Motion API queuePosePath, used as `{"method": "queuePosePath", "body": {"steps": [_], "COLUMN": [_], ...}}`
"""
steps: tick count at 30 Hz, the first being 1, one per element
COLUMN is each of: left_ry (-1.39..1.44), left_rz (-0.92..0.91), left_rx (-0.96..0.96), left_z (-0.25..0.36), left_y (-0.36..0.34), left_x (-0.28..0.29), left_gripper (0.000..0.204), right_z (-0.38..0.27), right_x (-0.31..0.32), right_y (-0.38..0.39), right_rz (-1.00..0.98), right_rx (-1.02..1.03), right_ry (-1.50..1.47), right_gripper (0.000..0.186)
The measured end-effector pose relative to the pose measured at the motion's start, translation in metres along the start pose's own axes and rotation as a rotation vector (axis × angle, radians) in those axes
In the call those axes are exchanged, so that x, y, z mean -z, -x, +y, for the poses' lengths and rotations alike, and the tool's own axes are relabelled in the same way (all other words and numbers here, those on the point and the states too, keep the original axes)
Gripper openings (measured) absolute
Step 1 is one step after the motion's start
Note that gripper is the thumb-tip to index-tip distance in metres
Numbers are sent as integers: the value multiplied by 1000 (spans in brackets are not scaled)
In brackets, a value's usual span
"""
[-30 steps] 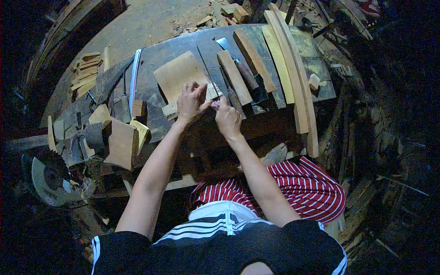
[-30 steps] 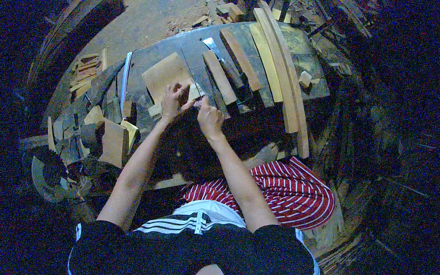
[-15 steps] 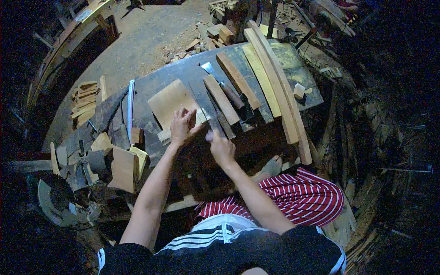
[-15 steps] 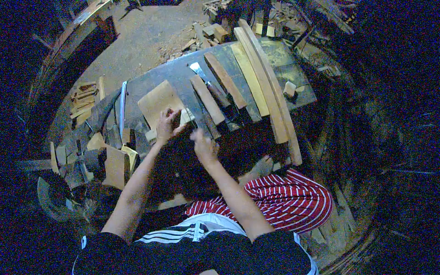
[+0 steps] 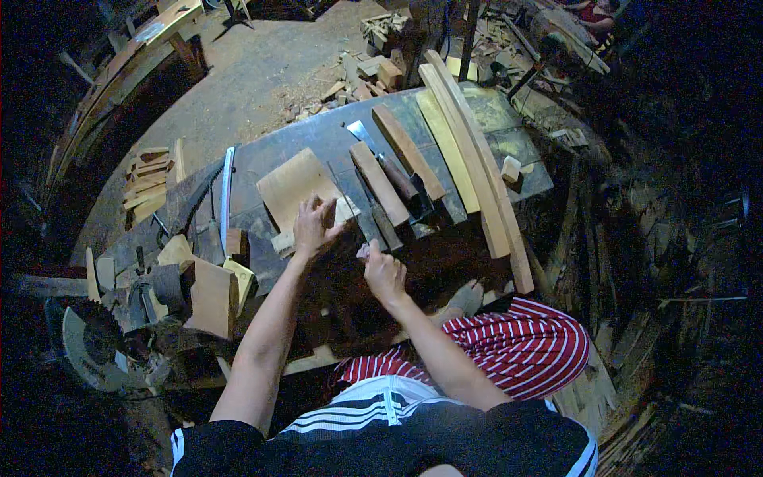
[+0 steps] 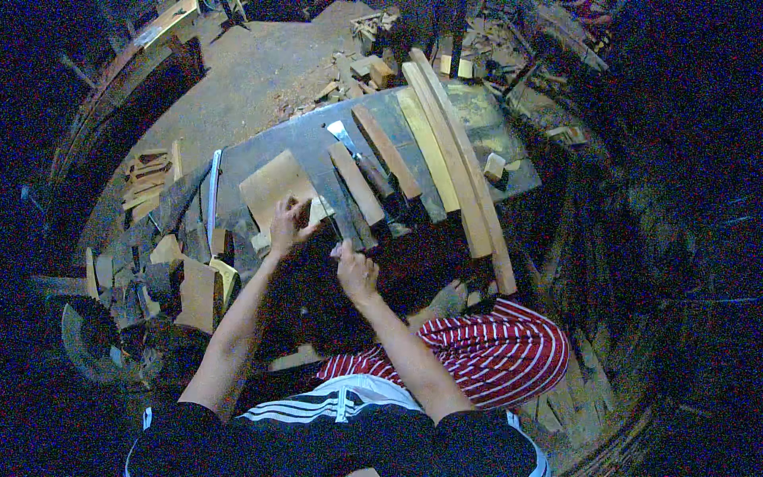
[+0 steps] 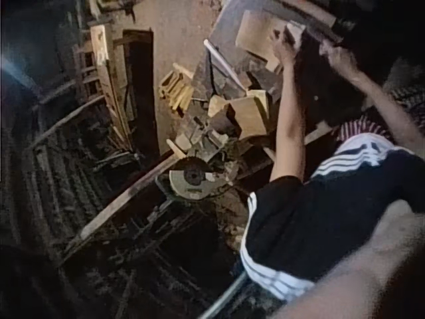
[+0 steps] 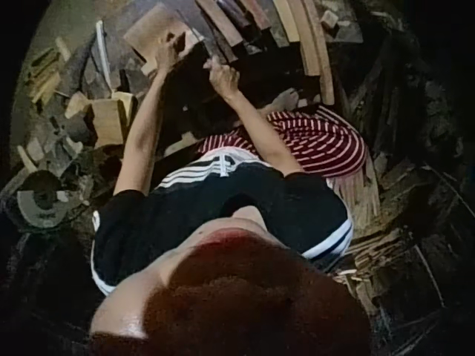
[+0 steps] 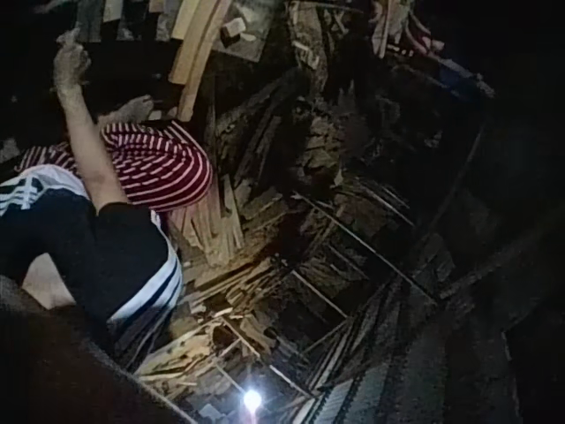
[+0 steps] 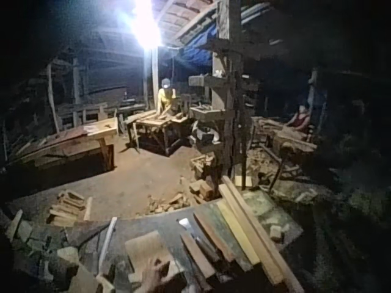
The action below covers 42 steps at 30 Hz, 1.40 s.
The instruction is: The person saws notches into a wooden block using a hand saw.
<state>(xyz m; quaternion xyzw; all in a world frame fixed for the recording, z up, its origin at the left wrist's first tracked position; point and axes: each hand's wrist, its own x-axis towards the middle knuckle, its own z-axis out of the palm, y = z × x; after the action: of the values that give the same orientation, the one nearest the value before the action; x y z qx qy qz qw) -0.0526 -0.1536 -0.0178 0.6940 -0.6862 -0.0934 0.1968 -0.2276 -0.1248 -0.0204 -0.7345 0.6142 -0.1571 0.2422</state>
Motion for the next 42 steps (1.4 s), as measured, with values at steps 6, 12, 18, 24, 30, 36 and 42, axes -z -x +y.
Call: {"method": "queuePosePath", "body": {"steps": [6, 12, 18, 24, 30, 36, 42], "left_ry": [16, 68, 35, 62, 20, 103, 77], "left_rz": [14, 7, 58, 31, 28, 26, -43], "left_rx": [41, 44, 50, 2, 6, -50, 61], "left_z": [4, 5, -1, -8, -3, -3, 3], "left_y": [-1, -2, -9, -11, -13, -12, -11], "left_x": [0, 4, -11, -10, -11, -1, 0], "left_gripper": [55, 56, 58, 57, 57, 58, 60], "right_z": [-17, -4, 2, 9, -1, -13, -16], "right_x": [19, 19, 1, 10, 8, 36, 22], "right_y": [-10, 9, -9, 10, -18, 4, -26], "right_rz": [184, -43, 10, -152, -1, -93, 30], "right_rx": [132, -32, 40, -64, 57, 27, 98], "right_ry": [18, -9, 16, 70, -65, -82, 3], "right_gripper": [16, 17, 18, 18, 13, 14, 15]}}
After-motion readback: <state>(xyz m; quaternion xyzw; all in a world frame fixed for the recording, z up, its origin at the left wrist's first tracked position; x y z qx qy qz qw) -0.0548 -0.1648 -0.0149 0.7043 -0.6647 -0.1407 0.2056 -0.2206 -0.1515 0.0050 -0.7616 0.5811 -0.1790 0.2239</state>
